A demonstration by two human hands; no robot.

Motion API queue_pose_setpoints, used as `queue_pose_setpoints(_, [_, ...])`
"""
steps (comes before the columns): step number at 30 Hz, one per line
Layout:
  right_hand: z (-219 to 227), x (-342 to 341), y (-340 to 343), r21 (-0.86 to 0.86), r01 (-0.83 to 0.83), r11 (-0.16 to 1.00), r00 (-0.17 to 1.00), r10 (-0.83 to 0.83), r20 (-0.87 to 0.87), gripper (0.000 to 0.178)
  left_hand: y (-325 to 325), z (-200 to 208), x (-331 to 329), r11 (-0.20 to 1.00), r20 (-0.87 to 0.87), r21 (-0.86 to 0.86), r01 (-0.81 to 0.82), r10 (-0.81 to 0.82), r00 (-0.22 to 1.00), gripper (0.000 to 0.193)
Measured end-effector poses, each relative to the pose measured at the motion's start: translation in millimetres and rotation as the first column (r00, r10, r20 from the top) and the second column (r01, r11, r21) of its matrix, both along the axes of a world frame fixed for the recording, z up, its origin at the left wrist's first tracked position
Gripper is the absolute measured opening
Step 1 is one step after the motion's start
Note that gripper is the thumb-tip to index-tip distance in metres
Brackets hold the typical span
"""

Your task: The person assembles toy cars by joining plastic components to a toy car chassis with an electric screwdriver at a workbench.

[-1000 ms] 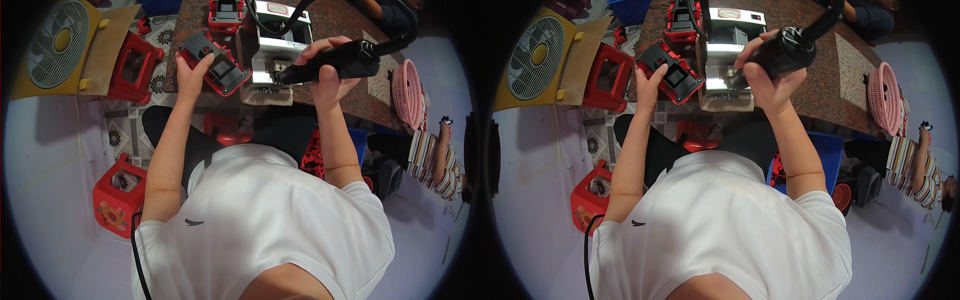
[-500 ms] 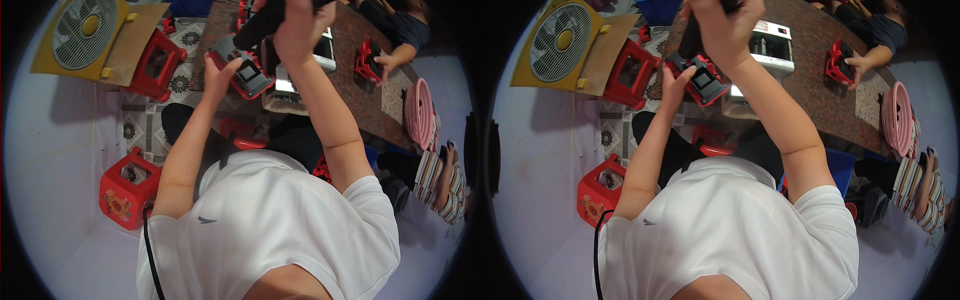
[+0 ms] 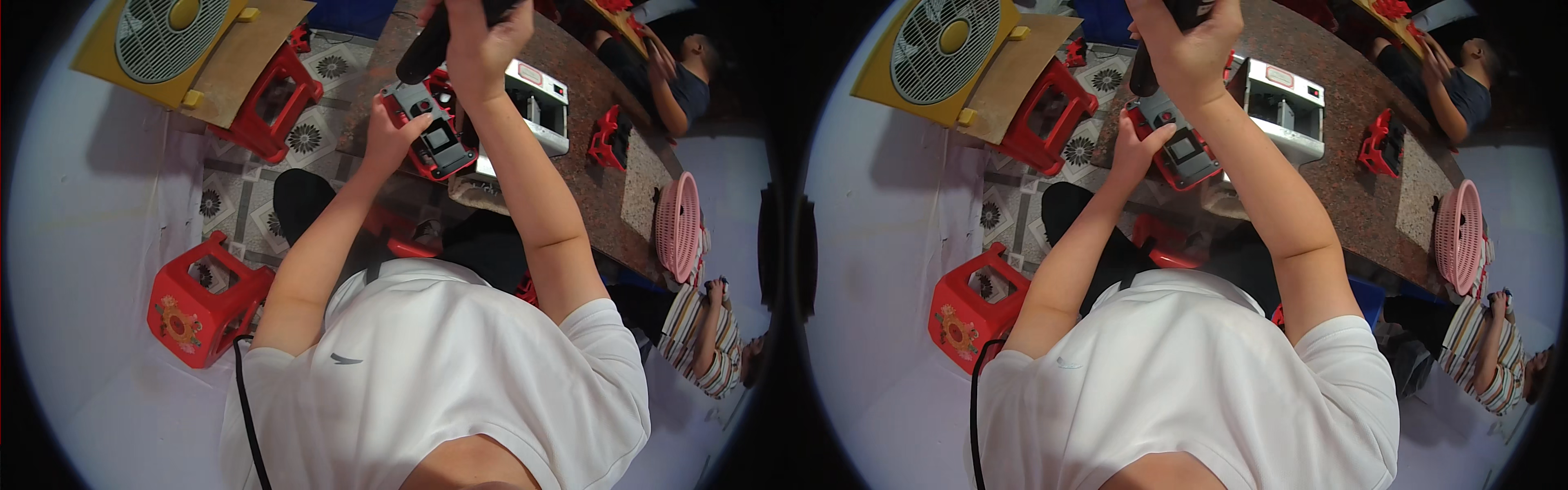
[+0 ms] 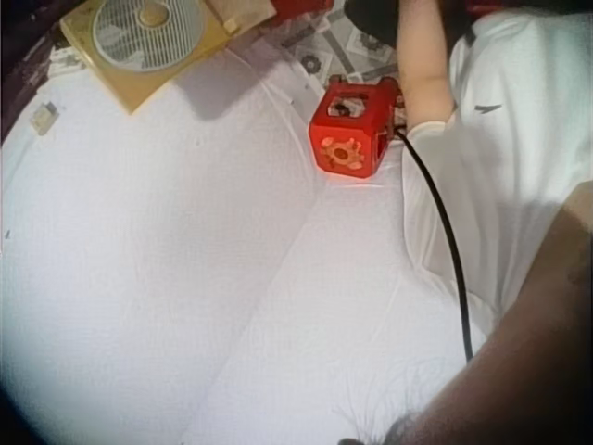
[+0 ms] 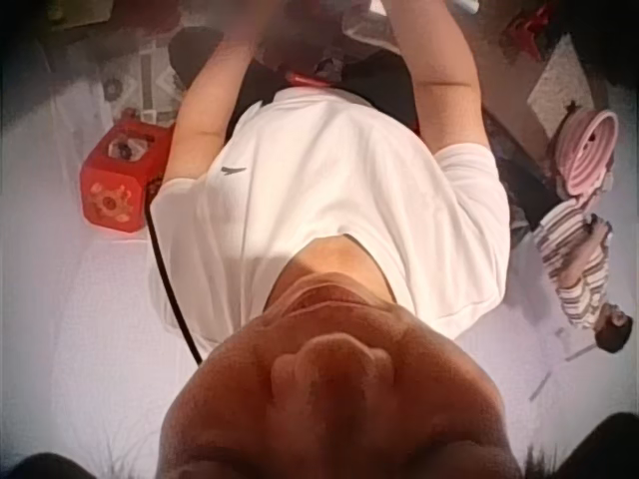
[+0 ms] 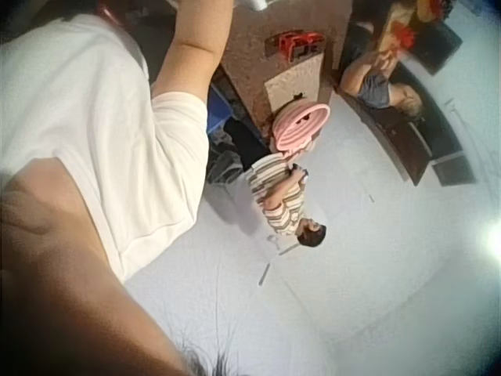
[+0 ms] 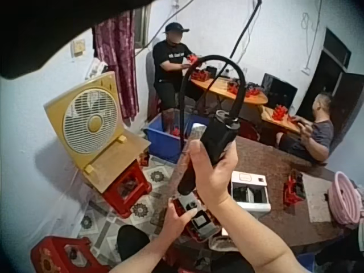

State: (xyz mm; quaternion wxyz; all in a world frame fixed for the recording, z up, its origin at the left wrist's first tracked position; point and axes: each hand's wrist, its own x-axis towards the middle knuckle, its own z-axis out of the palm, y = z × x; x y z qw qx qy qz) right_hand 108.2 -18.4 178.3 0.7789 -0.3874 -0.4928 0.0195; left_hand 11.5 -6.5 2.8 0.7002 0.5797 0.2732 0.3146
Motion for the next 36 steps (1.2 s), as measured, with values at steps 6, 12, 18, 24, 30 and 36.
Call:
queue_pose_setpoints(6, [33, 62, -88, 0.043, 0.298, 0.954, 0.851, -0.286, 0.441, 0.014, 3, -14, -9, 0.999, 0.076, -0.005, -0.039, 0.039, 0.996, 0.064])
queue_pose_setpoints(12, [-27, 106, -118, -0.147, 0.372, 0.917, 0.877, -0.295, 0.379, 0.018, -1, -7, 0, 1.0, 0.084, -0.009, 0.004, -0.003, 0.996, 0.054])
queue_pose_setpoints(18, [8, 75, -165, 0.037, 0.007, 0.999, 0.998, -0.009, 0.055, 0.04, 1, -9, -4, 0.997, 0.034, 0.068, -0.045, 0.043, 0.999, 0.052])
queue_pose_setpoints(24, [-32, 56, -186, -0.11, 0.091, 0.99, 0.996, -0.092, -0.01, 0.037, -1, -7, 2, 0.997, 0.03, 0.074, -0.003, 0.001, 1.0, 0.052])
queue_pose_setpoints(30, [-46, 49, -192, -0.072, 0.059, 0.996, 0.998, -0.059, 0.006, 0.045, -1, -3, -3, 0.996, -0.016, 0.087, 0.005, -0.003, 1.0, 0.05])
queue_pose_setpoints(36, [-55, 43, -191, -0.079, 0.024, 0.997, 0.998, -0.018, 0.068, 0.049, 0, -6, 0, 0.997, 0.017, 0.08, 0.002, -0.003, 1.0, 0.05])
